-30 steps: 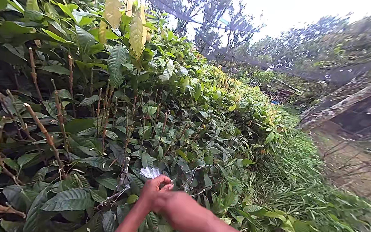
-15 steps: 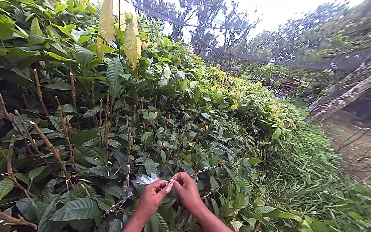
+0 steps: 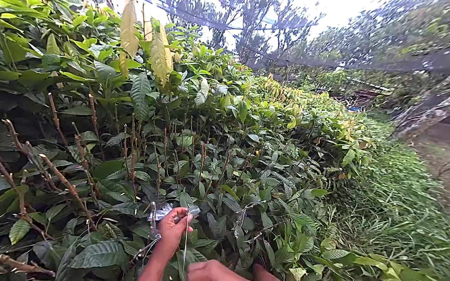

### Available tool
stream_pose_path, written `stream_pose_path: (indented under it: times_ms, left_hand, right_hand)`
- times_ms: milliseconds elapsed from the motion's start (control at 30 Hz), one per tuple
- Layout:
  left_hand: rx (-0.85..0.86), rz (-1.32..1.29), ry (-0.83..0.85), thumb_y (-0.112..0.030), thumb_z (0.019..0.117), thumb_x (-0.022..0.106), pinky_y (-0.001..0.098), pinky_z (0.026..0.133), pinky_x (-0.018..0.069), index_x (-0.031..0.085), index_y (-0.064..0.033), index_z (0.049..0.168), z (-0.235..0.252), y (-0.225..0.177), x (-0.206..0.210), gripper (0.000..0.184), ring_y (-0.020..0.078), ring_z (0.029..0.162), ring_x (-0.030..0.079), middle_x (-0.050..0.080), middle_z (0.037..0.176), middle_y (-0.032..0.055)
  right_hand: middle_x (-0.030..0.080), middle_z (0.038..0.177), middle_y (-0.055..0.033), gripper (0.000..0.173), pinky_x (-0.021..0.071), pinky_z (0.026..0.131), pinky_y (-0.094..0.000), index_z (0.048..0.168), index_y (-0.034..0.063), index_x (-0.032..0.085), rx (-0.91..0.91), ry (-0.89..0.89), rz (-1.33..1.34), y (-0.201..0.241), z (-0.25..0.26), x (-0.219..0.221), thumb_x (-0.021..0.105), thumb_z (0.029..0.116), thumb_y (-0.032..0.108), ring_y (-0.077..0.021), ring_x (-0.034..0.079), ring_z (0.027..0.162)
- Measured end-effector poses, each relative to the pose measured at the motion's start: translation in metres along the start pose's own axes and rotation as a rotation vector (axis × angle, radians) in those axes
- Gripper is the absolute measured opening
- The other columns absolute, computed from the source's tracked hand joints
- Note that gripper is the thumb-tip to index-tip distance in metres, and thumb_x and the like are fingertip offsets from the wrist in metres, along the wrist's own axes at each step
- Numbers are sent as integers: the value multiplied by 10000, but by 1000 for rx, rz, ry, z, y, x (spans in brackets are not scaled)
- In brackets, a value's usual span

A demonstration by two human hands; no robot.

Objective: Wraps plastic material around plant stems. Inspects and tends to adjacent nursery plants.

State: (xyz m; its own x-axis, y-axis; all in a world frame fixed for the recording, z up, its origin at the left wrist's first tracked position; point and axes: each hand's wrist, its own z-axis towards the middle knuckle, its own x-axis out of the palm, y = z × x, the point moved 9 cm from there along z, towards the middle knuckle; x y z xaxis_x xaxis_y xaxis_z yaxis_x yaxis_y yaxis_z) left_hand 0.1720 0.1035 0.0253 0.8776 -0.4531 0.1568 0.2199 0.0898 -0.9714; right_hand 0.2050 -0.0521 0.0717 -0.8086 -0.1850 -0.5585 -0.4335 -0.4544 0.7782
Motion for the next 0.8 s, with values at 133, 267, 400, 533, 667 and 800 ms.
stream_pose_path:
  times_ms: [133, 267, 400, 533, 667, 800]
  left_hand:
    - [-65, 136, 55, 21, 923, 664, 274, 612, 609, 614, 48, 1234, 4, -10, -16, 316, 135, 674, 694, 712, 1077, 106]
    - [-2, 491, 99, -78, 943, 677, 345, 827, 629, 470, -79, 1512, -5, -26, -24, 606, 159, 960, 736, 517, 1520, 105]
    - [401, 434, 189, -277, 980, 687, 320, 763, 650, 674, -62, 1239, -33, -73, 3, 337, 132, 881, 740, 702, 1235, 76]
    - [332, 448, 636, -253, 1000, 664, 314, 807, 634, 718, -32, 1143, -58, -38, 64, 269, 126, 940, 726, 710, 1185, 108]
    - [267, 531, 779, -202, 989, 675, 321, 811, 618, 714, 11, 1104, -62, 9, 87, 246, 136, 904, 719, 724, 1094, 134]
    - [210, 739, 794, -208, 982, 692, 366, 880, 611, 727, -19, 1114, -65, 27, 97, 233, 153, 941, 740, 760, 1049, 100]
  right_hand:
    - [636, 1312, -199, 428, 544, 999, -517, 1381, 69, 628, 308, 26, -134, -58, -8, -11, 703, 971, 167, -332, 661, 1149]
    - [625, 1324, -176, 437, 568, 979, -458, 1388, 66, 621, 614, -276, -75, -155, -49, -40, 667, 985, 228, -290, 680, 1099]
    - [733, 1065, -152, 353, 582, 895, -471, 1298, 23, 659, 712, -610, 50, -189, -86, -78, 625, 1011, 227, -261, 716, 943]
    - [702, 947, -13, 246, 569, 725, -270, 1115, 38, 710, 414, -662, 527, -166, -75, -91, 584, 1001, 216, -78, 655, 788]
    - [700, 1005, -8, 265, 563, 736, -263, 1054, 38, 733, 234, -498, 727, -150, -59, -63, 639, 961, 268, -62, 646, 823]
    - [679, 1047, -34, 327, 573, 798, -276, 1096, 36, 718, 275, -564, 735, -152, -59, -57, 755, 885, 284, -95, 651, 886]
